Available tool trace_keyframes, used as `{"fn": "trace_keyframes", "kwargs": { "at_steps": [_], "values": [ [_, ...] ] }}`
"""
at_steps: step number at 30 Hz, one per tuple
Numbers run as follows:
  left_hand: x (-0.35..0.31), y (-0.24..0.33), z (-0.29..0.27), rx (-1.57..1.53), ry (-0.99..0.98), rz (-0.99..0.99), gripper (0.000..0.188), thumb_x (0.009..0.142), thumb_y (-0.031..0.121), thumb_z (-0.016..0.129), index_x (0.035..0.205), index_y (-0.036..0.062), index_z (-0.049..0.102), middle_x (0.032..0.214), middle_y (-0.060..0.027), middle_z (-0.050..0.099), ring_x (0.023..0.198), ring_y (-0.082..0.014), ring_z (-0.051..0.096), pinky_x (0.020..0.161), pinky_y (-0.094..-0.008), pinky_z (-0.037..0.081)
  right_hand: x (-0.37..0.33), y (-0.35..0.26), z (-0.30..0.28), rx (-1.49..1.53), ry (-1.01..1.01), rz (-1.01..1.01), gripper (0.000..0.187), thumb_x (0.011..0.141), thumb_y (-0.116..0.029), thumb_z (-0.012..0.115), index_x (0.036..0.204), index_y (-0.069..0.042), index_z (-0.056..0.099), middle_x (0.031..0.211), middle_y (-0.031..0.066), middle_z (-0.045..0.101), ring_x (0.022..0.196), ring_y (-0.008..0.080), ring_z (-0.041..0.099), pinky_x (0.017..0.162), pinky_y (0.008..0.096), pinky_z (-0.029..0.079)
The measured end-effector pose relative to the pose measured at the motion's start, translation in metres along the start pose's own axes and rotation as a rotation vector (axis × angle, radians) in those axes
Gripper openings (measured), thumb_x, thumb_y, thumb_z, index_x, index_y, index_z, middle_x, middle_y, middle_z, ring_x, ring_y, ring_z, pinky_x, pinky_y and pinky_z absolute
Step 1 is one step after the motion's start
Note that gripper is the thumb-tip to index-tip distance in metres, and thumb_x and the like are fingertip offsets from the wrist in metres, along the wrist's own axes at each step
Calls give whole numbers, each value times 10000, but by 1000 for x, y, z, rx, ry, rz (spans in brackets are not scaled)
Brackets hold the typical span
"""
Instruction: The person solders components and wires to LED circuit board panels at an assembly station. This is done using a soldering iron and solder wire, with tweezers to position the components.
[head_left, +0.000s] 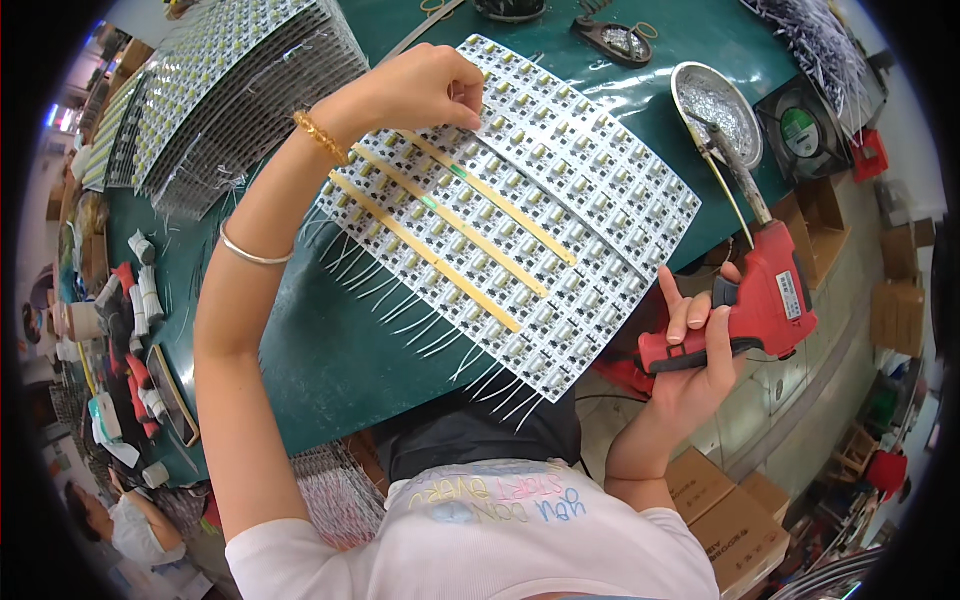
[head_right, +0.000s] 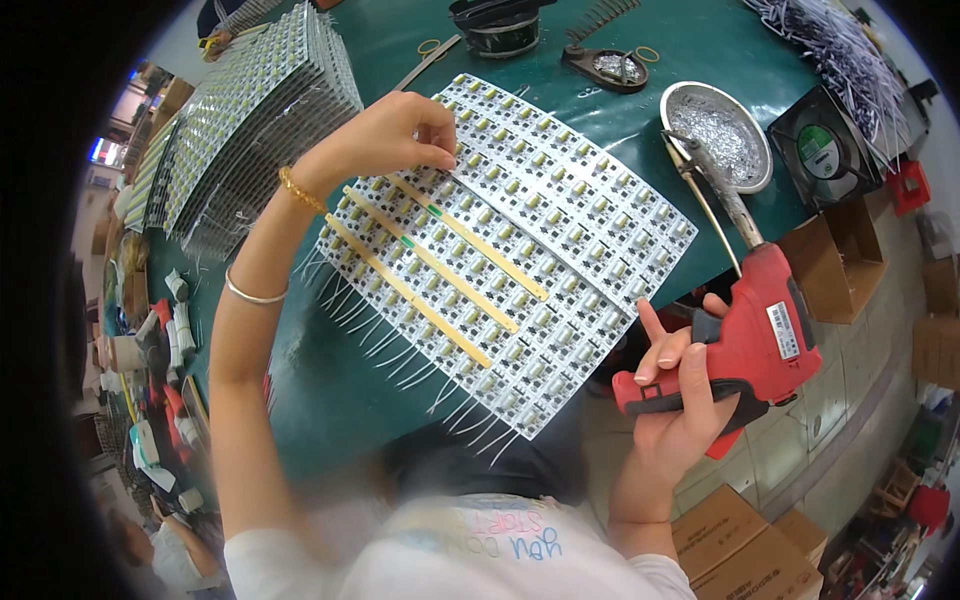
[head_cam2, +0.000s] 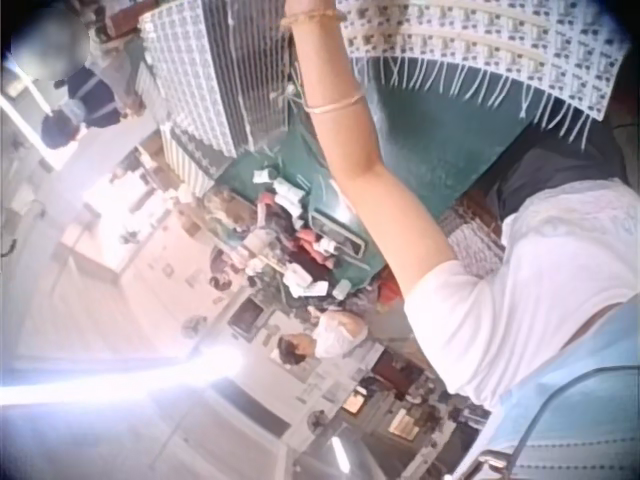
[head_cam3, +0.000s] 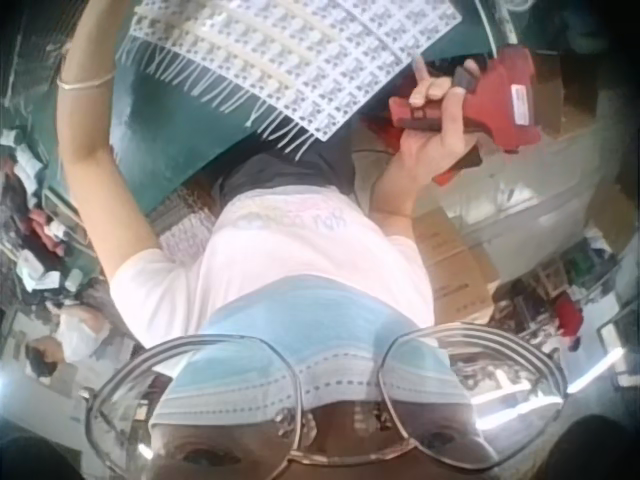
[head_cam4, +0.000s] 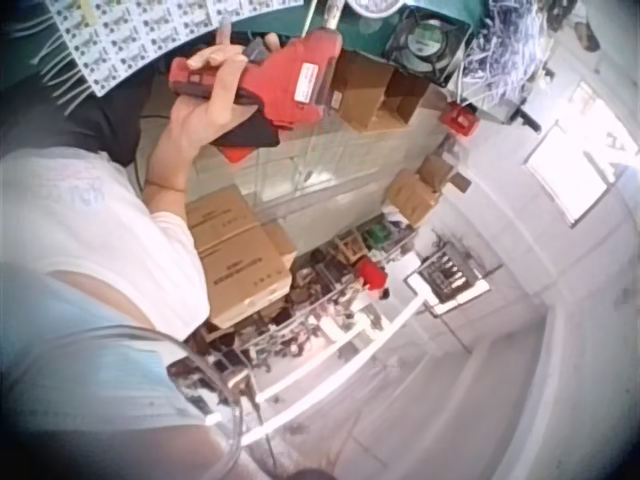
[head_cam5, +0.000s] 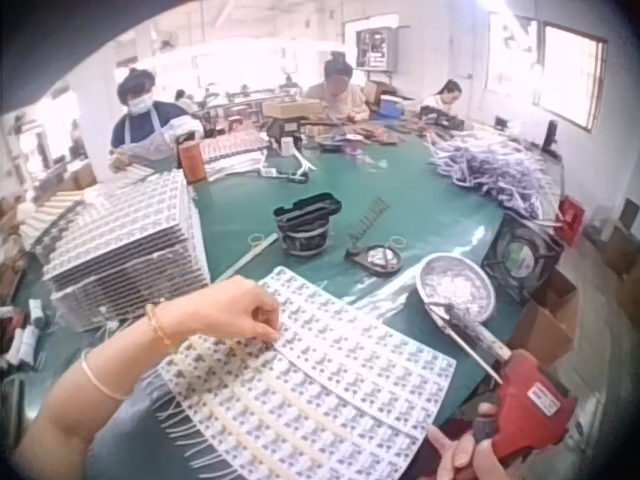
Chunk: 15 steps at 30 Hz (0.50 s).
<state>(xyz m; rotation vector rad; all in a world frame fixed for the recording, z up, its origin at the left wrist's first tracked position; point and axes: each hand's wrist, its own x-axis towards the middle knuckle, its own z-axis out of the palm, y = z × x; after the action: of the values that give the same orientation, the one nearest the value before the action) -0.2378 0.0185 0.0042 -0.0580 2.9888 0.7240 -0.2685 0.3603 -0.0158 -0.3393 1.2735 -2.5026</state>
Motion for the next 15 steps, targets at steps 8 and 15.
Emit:
{"fn": "trace_keyframes", "kwargs": {
  "at_steps": [8, 15],
  "values": [
    [-35, -52, -9, 14, 449, -232, 161, 826, 180, 599, 880, 44, 664, 797, -96, 654, 730, -183, 618, 680, -293, 484, -8, -1, 5, -85, 5, -7, 365, 861, -42, 462, 1204, 41, 369, 677, 58, 511, 536, 144, 518, 994, 533, 318],
    [-39, -46, 5, -31, 399, -351, 182, 827, 157, 593, 908, 6, 655, 850, -98, 648, 757, -154, 608, 699, -269, 469, -5, 6, 10, -100, -11, 43, 391, 864, -59, 474, 1215, 52, 341, 679, 58, 513, 549, 151, 537, 997, 525, 319]
  ]
}}
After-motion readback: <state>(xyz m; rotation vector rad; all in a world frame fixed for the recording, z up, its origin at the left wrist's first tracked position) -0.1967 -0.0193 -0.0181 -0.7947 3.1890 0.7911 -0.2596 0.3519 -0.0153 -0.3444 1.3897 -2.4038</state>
